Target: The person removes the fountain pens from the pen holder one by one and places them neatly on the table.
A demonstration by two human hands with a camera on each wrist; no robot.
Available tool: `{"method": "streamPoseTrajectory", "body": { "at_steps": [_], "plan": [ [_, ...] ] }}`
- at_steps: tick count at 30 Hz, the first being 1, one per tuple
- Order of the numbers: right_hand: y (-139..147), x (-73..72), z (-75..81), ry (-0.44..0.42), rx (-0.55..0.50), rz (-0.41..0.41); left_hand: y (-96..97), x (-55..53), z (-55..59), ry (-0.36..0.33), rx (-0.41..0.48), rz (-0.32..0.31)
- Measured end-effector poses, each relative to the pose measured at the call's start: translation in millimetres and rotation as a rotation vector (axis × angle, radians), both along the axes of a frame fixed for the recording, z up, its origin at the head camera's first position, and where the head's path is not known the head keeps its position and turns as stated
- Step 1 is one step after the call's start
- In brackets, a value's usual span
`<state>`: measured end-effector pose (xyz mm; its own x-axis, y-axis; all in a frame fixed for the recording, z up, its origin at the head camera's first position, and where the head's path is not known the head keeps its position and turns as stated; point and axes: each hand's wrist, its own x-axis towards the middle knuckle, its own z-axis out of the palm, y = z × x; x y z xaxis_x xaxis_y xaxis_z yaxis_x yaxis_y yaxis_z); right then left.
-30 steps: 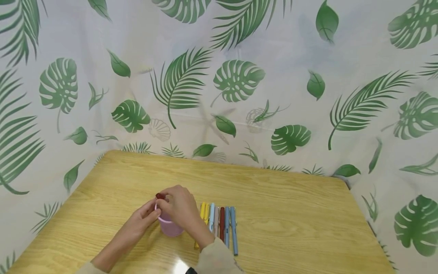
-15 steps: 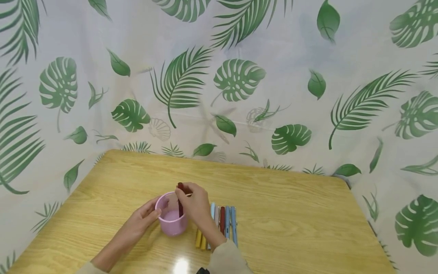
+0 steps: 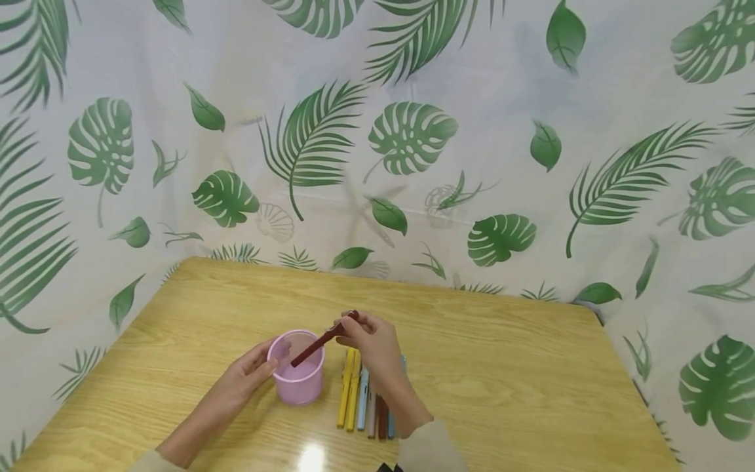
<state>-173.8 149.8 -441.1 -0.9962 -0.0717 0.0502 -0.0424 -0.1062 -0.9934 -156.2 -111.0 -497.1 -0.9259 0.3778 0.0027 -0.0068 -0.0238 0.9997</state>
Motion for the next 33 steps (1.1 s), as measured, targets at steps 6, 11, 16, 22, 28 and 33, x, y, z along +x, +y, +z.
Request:
{"method": "streamPoseTrajectory", "body": {
  "at_steps": [6,11,16,22,28,33],
  "plan": [
    [15,-0.3,4.4,-0.048,-0.08,-0.026,0.2,-1.4,-0.9,0.007,0.011,-0.016],
    [28,0.6,10.4,-0.054,-0.154,-0.034,0.2,-1.1,-0.4,0.013,0.01,-0.02],
    [43,1.5,16.0,-0.061,-0.204,-0.042,-0.4,-0.4,0.0,0.013,0.001,-0.02],
    [64,2.9,22.7,-0.057,-0.199,-0.069,-0.7,-0.1,-0.3,0.015,0.0,-0.019],
    [92,8.9,28.0,-0.026,-0.186,-0.084,-1.5,0.1,0.1,0.01,0.004,-0.023],
    [117,15.8,31.1,0.001,-0.202,-0.075,-1.5,-0.4,0.8,0.013,0.0,-0.029]
  ]
}}
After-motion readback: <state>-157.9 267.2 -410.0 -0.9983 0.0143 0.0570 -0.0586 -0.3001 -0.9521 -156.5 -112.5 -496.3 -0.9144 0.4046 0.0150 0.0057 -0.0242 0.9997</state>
